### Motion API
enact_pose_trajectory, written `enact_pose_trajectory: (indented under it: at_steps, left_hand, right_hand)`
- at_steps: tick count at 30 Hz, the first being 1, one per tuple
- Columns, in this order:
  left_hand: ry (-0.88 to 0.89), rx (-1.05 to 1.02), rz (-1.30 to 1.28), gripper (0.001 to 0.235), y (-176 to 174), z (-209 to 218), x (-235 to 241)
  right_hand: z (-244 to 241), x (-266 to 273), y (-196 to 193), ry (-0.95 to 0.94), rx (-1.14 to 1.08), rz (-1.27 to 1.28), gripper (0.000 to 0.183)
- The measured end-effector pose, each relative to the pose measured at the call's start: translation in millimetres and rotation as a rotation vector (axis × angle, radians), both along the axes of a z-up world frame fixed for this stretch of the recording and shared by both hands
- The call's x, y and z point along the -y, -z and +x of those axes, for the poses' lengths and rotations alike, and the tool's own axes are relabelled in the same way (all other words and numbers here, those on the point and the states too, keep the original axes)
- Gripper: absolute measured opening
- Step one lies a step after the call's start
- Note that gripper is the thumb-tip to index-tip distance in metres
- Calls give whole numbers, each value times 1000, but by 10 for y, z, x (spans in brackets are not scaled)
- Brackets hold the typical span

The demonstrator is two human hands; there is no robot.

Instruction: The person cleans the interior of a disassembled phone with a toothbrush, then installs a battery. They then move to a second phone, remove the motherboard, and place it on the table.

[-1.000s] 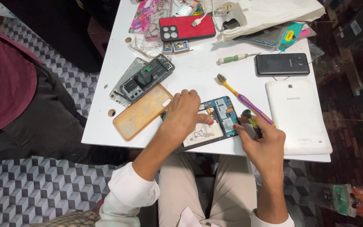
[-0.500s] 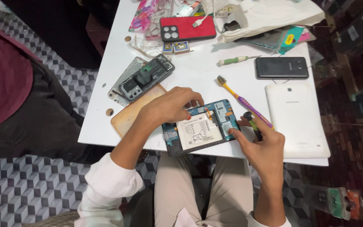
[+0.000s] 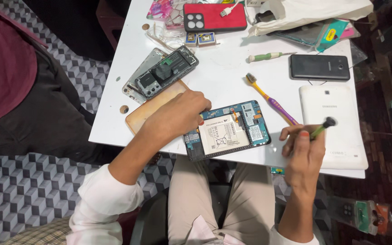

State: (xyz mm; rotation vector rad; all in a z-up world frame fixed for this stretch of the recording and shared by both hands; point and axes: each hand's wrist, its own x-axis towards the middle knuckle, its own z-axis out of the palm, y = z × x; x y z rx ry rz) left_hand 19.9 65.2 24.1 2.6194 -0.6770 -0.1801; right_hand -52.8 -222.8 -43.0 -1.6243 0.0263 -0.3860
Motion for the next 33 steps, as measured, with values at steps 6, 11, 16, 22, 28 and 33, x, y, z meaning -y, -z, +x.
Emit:
enact_pose_trajectory:
  at_steps: [6,11,16,22,28,33]
  left_hand:
    - [-20,-33,0,24,29,70,11]
    - [84,313,8,36,150,-90,68]
    - [18,355,56,31,172,-220,132]
    - [-40,269,44,27,94,-236,175]
    - [-44,211,-118,30,77,-160,403]
    - [-127,97,-140,32,84,-62,523]
  right_hand:
    - [17,146,96,-319,242,229,34]
    - [41,141,43,-270,140,204,30]
    - [44,84,-50,-264,142,163,27]
    - [42,15,-186,-138,-38,-18,24]
    - [69,29,-194,-155,-65,-141,29]
    - [81,53,-144,-194,-53,-101,10]
